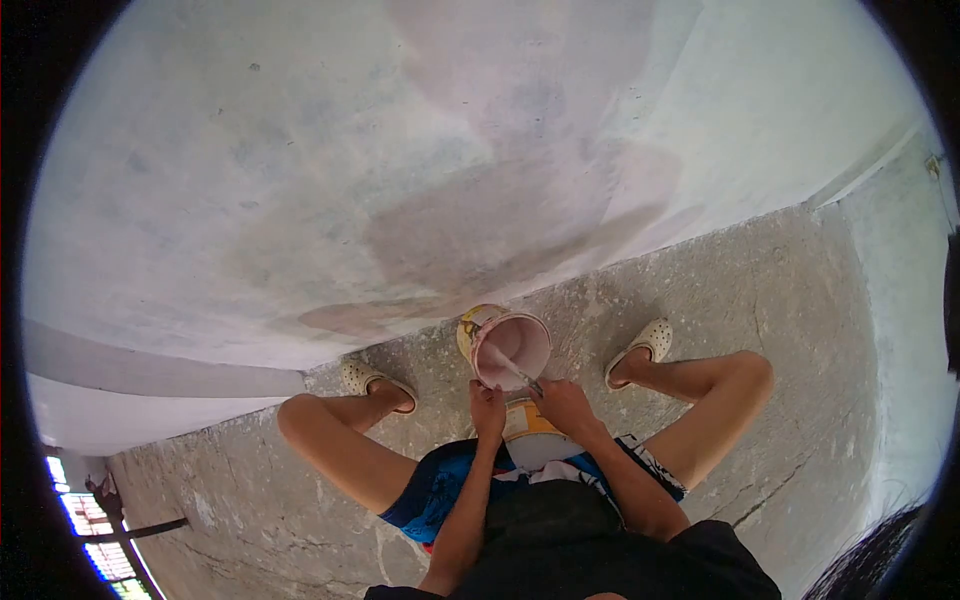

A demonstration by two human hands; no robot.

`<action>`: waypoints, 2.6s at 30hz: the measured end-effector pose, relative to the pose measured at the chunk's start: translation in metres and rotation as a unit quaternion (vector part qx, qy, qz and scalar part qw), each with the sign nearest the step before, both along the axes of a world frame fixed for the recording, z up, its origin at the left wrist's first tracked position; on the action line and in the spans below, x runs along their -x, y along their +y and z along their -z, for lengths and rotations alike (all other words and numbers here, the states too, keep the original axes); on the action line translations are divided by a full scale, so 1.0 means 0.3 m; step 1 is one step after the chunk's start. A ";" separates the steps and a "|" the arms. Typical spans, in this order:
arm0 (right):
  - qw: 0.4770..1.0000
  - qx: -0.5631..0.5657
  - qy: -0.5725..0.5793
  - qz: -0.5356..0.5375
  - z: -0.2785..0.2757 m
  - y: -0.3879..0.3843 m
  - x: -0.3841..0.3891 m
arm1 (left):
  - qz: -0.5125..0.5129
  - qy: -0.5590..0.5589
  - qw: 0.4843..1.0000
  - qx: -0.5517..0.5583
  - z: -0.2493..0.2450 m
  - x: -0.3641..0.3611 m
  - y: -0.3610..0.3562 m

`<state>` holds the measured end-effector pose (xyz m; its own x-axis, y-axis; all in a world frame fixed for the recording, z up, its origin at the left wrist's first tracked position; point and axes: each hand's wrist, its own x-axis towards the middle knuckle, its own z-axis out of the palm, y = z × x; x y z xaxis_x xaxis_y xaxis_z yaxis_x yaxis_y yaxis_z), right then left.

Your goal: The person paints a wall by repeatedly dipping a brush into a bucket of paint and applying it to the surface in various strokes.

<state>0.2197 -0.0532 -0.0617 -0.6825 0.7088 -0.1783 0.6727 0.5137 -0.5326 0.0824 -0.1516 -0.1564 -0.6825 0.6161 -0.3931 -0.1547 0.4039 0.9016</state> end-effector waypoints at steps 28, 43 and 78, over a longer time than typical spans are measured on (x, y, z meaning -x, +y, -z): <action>0.985 0.115 0.122 0.042 -0.044 0.067 -0.033 | -0.078 -0.169 0.982 -0.039 -0.098 -0.007 0.010; 0.997 0.032 0.008 -0.065 -0.019 0.030 -0.016 | -0.056 -0.143 0.988 -0.011 -0.078 -0.006 0.014; 0.986 0.099 0.111 0.071 0.000 0.063 -0.032 | 0.026 0.097 0.994 0.033 -0.079 -0.015 0.014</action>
<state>0.2292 -0.0343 -0.0616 -0.6159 0.7669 -0.1800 0.5861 0.2934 -0.7552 0.0868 -0.1474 -0.1326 -0.7171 0.6299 -0.2983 0.0427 0.4669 0.8833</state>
